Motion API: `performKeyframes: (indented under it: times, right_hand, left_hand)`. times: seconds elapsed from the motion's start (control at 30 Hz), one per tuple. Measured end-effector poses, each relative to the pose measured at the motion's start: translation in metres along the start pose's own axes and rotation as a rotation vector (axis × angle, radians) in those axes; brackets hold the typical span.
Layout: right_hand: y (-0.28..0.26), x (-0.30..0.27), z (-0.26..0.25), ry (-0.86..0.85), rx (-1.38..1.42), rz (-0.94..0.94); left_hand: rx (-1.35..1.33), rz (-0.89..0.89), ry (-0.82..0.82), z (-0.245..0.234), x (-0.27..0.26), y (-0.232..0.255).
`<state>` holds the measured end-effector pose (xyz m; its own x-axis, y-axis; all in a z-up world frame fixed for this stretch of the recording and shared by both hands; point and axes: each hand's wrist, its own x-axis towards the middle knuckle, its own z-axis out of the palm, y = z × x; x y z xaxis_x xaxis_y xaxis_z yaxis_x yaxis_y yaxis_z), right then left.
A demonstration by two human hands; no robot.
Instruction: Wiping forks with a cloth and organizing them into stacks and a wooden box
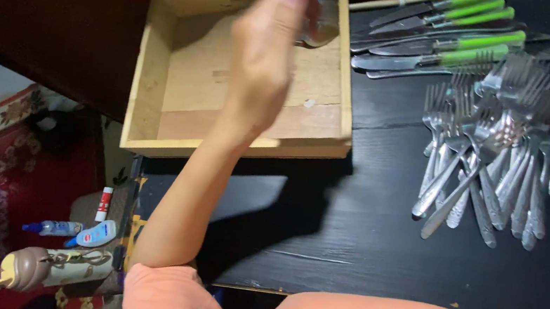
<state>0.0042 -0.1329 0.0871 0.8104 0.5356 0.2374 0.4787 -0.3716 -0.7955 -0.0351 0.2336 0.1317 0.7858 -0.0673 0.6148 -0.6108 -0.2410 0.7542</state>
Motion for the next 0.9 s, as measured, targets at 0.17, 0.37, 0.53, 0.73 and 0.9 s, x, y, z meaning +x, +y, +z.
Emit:
performKeyframes:
  times: [0.17, 0.37, 0.53, 0.73, 0.9]
  right_hand:
    - [-0.059, 0.070, 0.054, -0.057, 0.064, -0.118]
    - [-0.061, 0.136, 0.106, -0.116, -0.429, -0.149]
    - [-0.028, 0.193, 0.138, -0.234, -0.527, -0.305]
    - [-0.023, 0.232, 0.163, -0.314, -0.707, -0.123]
    - [-0.001, 0.251, 0.180, -0.342, -1.003, -0.173]
  left_hand:
    - [0.357, 0.170, -0.346, -0.007, -0.002, -0.044]
    - [0.314, -0.037, -0.460, -0.039, -0.003, -0.060]
    - [0.427, -0.039, -0.591, -0.071, 0.004, -0.089]
    - [0.630, -0.178, -0.544, -0.141, 0.002, -0.185]
    - [0.717, -0.236, -0.568, -0.141, 0.003, -0.211]
